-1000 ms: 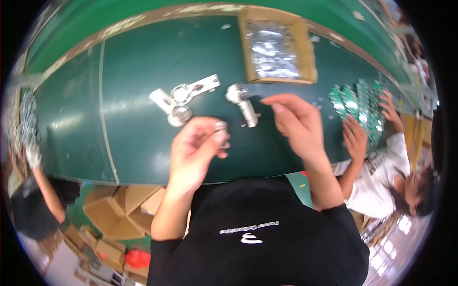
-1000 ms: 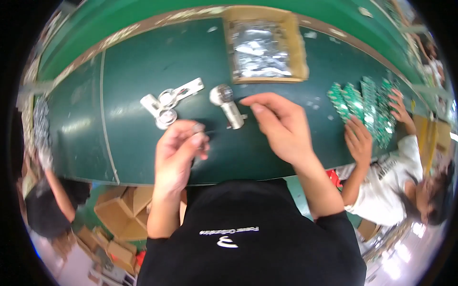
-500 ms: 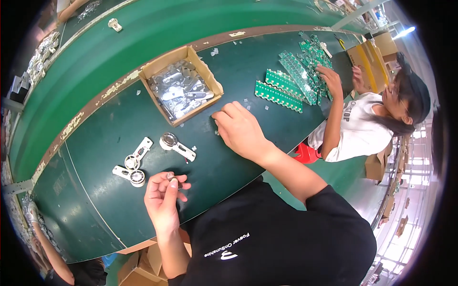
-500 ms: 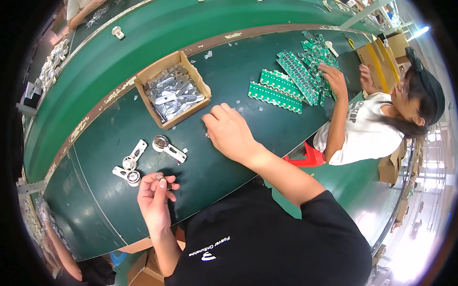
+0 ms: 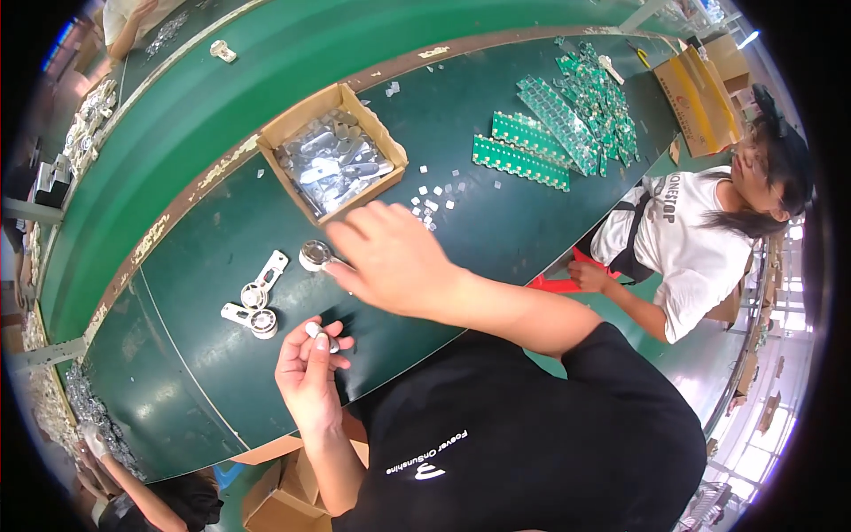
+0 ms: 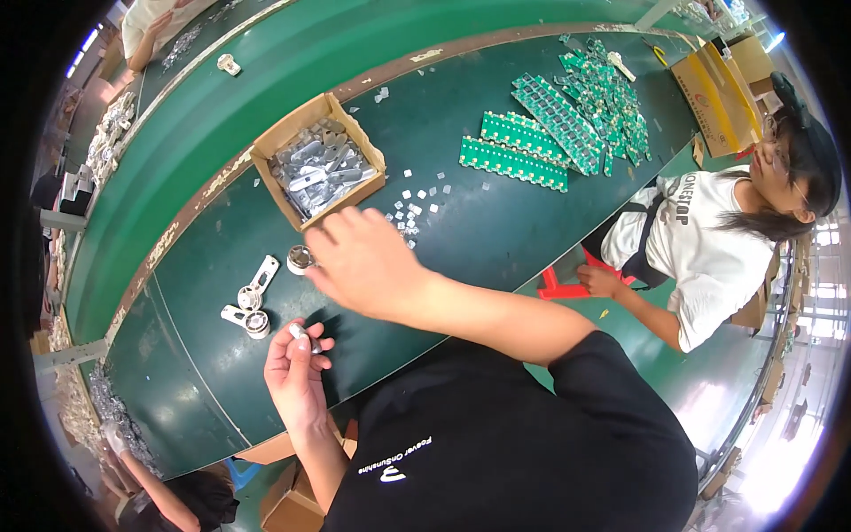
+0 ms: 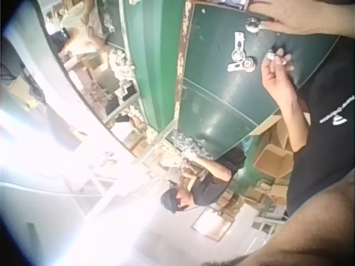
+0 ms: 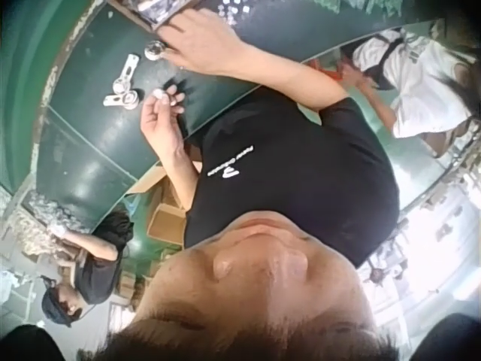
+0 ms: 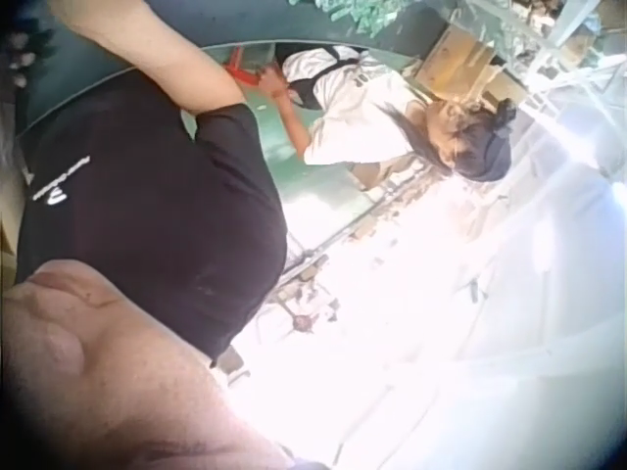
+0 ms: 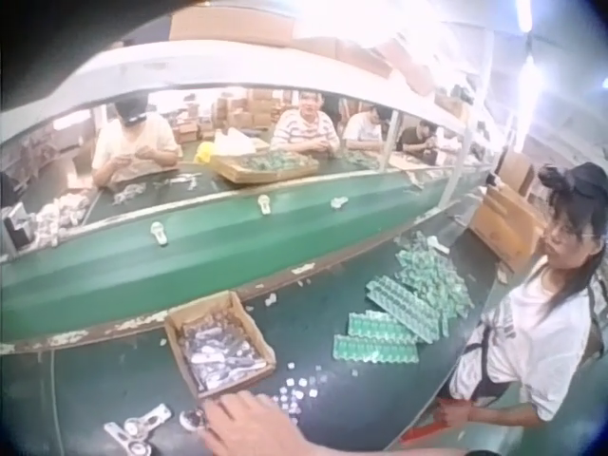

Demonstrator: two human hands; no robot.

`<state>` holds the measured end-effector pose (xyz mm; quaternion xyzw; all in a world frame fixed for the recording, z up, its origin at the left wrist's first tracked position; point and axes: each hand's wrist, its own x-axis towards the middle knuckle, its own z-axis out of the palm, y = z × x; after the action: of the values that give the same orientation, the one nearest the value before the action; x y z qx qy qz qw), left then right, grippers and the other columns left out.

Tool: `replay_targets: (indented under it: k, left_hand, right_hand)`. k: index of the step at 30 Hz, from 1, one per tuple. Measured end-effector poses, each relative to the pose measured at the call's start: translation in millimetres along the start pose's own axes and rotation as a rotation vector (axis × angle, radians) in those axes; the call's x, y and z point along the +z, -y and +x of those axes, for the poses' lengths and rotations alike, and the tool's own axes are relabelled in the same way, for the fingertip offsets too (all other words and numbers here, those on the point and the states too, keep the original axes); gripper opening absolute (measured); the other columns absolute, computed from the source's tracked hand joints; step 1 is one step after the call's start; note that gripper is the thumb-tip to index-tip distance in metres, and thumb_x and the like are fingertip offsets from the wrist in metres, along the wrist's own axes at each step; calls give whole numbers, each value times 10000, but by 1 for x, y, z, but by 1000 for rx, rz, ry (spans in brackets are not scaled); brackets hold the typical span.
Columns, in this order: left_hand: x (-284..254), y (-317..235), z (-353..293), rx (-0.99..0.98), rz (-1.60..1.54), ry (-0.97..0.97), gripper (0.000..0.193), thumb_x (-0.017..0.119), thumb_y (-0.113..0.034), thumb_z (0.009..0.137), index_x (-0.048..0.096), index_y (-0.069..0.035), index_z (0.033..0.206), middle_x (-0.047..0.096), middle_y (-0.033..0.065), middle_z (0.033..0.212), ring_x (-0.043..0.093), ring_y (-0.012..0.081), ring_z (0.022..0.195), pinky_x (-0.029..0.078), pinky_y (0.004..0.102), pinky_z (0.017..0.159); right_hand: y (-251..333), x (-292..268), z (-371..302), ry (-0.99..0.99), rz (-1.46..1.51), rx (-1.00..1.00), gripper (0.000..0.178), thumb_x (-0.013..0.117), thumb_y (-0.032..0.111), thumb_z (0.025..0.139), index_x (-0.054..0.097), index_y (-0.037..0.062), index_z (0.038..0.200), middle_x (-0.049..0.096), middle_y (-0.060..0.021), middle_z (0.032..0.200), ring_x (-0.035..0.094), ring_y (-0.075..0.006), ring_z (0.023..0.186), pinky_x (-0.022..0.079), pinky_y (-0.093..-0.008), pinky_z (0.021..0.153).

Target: The person assembles small electronic components, metal parts, and PCBs into plastic housings by hand on a factory production line.

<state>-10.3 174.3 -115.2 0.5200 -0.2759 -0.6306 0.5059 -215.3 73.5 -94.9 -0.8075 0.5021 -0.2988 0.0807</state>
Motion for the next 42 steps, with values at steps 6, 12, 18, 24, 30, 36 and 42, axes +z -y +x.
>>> replay_targets:
  k: [6, 12, 18, 24, 30, 36, 42]
  left_hand:
    - [-1, -3, -6, -26, -55, -26, 304, 603, -142, 1090, 626, 60, 1316, 749, 223, 1159, 772, 252, 923, 634, 297, 727]
    - [-1, -1, -9, -53, -86, -45, 340, 558, -188, 1114, 614, 72, 1325, 738, 243, 1185, 772, 277, 958, 638, 316, 750]
    - [13, -3, -2, -73, -127, 14, 502, 461, -317, 1146, 540, 107, 1401, 712, 282, 1230, 747, 372, 1065, 630, 392, 842]
    - [36, -6, 20, -154, -242, 208, 648, 324, -451, 1171, 557, 112, 1390, 720, 256, 1232, 745, 351, 1064, 619, 404, 866]
    - [42, -11, 18, -185, -266, 258, 692, 317, -508, 1159, 574, 89, 1396, 722, 230, 1238, 739, 352, 1092, 609, 418, 887]
    - [40, -13, 18, -168, -239, 305, 682, 341, -505, 1157, 573, 91, 1396, 724, 216, 1235, 740, 332, 1101, 601, 397, 875]
    - [37, -7, 17, -155, -227, 322, 602, 396, -449, 1157, 589, 72, 1388, 724, 211, 1241, 745, 309, 1094, 601, 377, 873]
  right_hand:
    - [16, 35, 18, 212, -186, 41, 410, 795, 326, 868, 652, 18, 1098, 680, -132, 905, 718, -304, 799, 566, -416, 662]
    - [14, 35, 29, 354, 2, 48, 305, 766, 254, 871, 655, 6, 1009, 712, -167, 811, 755, -341, 812, 596, -438, 670]
    - [-14, -26, 39, 403, 1026, 192, 362, 690, 59, 982, 629, -5, 1333, 716, -80, 1121, 723, -154, 973, 581, -319, 836]
    - [-20, -36, 21, 368, 1472, 198, 413, 636, 68, 1039, 572, -51, 1429, 710, -130, 1242, 703, -227, 1179, 577, -379, 1000]
    - [-16, -26, 10, 482, 1342, 281, 409, 657, 39, 1031, 619, -11, 1434, 705, -92, 1252, 658, -168, 1171, 537, -333, 1019]
    - [-19, -27, 10, 562, 1198, 282, 442, 654, 21, 1022, 617, 26, 1462, 705, -59, 1203, 646, -138, 1105, 543, -311, 965]
    - [-17, -28, 12, 602, 1162, 312, 448, 634, 16, 1031, 607, 35, 1478, 708, -54, 1185, 650, -129, 1074, 546, -301, 947]
